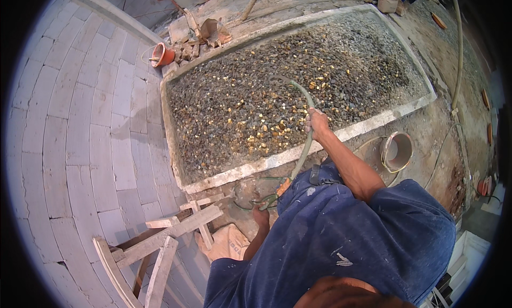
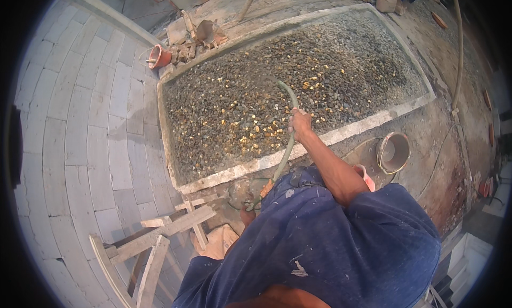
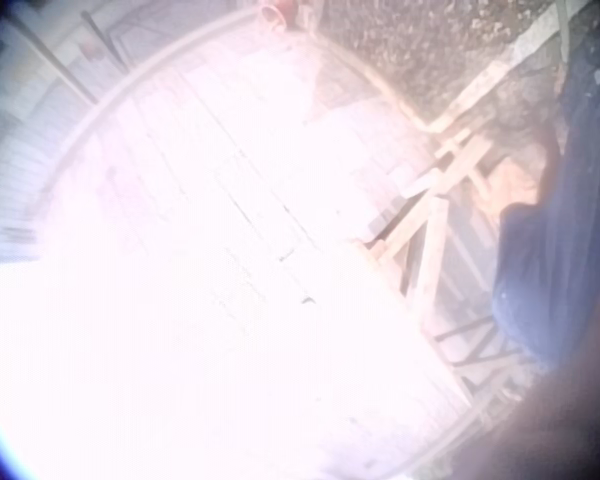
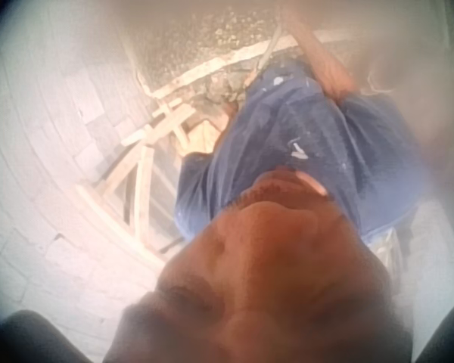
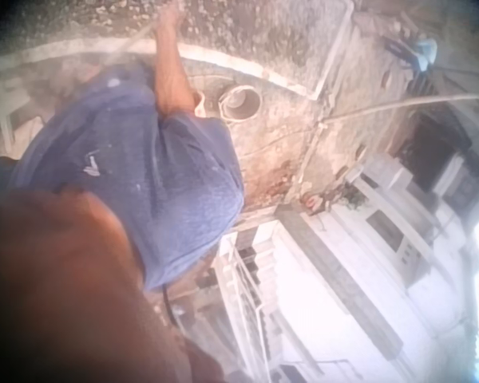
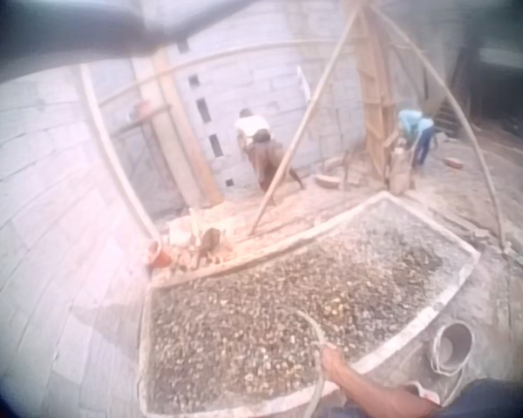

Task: The person walks to a rectangular concrete slab and uses a hose to spray water over its surface. They move the hose in a sweeping pattern to wet the aggregate and cement mixture.

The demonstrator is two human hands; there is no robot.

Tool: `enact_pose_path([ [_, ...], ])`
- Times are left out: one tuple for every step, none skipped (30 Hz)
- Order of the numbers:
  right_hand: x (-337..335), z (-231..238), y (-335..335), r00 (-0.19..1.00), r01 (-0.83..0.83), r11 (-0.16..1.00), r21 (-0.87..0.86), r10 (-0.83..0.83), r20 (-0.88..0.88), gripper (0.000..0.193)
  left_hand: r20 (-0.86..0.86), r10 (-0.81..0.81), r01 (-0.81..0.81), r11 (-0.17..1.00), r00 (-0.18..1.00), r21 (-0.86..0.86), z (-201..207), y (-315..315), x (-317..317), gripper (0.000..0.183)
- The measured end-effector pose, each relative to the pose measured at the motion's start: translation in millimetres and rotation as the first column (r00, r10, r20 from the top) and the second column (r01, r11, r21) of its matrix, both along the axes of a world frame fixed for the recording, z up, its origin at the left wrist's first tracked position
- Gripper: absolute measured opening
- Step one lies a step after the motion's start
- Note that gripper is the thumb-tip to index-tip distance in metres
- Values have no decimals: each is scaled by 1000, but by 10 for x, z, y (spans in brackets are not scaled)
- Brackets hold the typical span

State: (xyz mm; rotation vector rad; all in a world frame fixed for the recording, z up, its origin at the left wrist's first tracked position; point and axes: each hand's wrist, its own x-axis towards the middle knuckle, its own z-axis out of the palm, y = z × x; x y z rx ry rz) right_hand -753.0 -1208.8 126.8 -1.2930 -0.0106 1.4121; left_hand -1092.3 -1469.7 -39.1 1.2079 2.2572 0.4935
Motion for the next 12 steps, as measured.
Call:
enact_pose_path([
  [21,-4,26,1000,2,1000,2,-2,1,13,-4,-1,1,1000,1000,7,-13,42,9,23],
  [25,-5,20,1000,4,1000,-1,-4,1,13,-9,-1,1,1000,1000,9,-21,45,9,22],
  [26,-3,13,1000,6,1000,-4,-6,1,13,-14,-1,2,1000,1000,12,-28,45,8,21],
  [28,-19,3,1000,7,1000,-11,-7,-3,14,-10,0,0,1000,1000,20,-31,37,6,21],
  [32,-44,-9,1000,9,1000,-15,-9,-6,14,-5,1,-1,1000,1000,30,-23,34,9,21],
  [36,-73,-19,1000,9,1000,-20,-10,-9,14,0,3,-3,999,1000,40,-14,33,7,21],
  [40,-105,-27,1000,6,1000,-20,-7,-12,15,5,3,-4,999,1000,39,-3,33,1,21],
  [50,-130,-36,1000,4,1000,-21,-4,-15,16,11,3,-4,999,1000,37,23,39,8,21],
  [56,-155,-40,1000,1,1000,-21,-1,-17,17,17,3,-4,999,1000,35,50,43,14,21],
  [60,-180,-41,1000,10,1000,-25,-11,-22,17,14,9,-9,1000,1000,18,75,50,21,22],
  [57,-167,-47,999,18,999,-30,-18,-26,18,11,16,-16,1000,1000,0,103,56,33,23],
  [60,-152,-54,999,25,999,-36,-26,-31,18,8,24,-24,1000,1000,-18,129,65,46,25],
])
